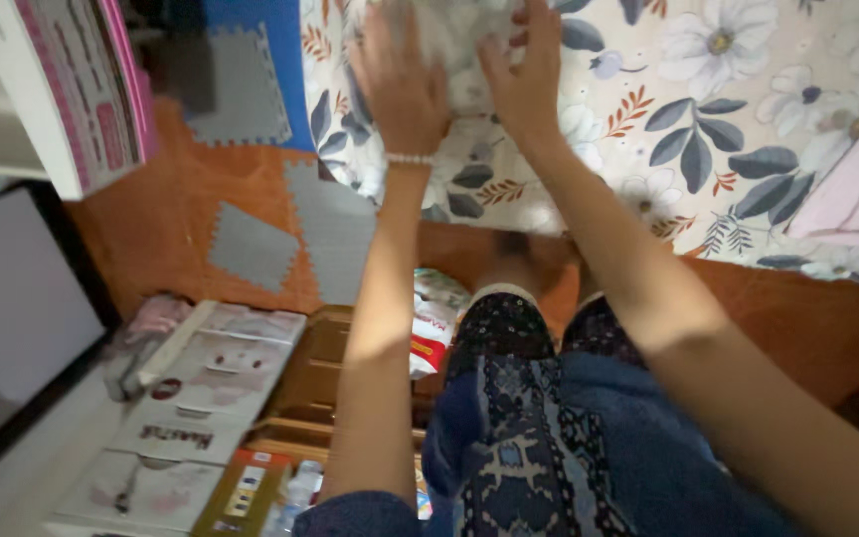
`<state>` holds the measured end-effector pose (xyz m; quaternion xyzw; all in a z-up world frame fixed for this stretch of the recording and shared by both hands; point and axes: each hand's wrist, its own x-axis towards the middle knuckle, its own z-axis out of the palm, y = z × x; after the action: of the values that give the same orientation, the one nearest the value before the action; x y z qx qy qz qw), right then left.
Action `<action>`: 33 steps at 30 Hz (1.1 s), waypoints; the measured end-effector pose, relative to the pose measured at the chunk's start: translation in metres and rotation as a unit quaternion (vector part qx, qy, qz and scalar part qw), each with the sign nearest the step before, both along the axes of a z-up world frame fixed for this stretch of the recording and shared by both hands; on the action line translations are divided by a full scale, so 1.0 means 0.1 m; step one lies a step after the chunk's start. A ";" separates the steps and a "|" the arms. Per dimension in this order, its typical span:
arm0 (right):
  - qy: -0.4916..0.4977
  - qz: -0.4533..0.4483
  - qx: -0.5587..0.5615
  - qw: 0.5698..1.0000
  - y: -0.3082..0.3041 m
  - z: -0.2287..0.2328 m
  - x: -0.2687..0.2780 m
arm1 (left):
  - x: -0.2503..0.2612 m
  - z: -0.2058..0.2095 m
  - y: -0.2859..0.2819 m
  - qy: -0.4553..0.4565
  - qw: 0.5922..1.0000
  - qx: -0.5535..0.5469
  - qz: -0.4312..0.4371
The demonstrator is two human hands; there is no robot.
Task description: The person picks up clothing items one at a time and folds them by hand on a floral-patterned surface.
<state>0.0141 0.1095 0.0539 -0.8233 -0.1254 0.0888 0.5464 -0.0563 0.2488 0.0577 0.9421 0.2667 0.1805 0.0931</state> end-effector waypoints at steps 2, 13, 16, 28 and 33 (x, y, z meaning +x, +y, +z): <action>0.057 -0.017 0.049 0.997 -0.31 0.00 -0.09 | -0.04 0.09 -0.13 0.102 0.979 -0.066 -0.164; 0.211 -0.406 0.180 0.871 -4.00 -0.09 -0.36 | 0.31 0.51 -0.66 0.171 0.977 -0.072 -0.110; 0.133 -0.438 0.055 0.888 -4.86 0.00 -0.27 | 0.63 0.68 -1.42 0.096 0.966 -0.101 -0.216; -0.004 -0.141 -0.366 0.920 -5.10 -0.09 -0.13 | 1.79 -0.66 -5.14 0.107 0.780 0.060 -0.613; -0.071 -0.119 -0.194 0.971 -5.60 -0.21 -0.12 | 2.06 -0.77 -5.18 0.141 0.764 0.021 -0.629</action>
<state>0.0024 -0.4501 0.0330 -0.9268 -0.0454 -0.0131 0.3726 0.1496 -0.2696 -0.0188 0.9150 -0.3799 -0.0481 0.1269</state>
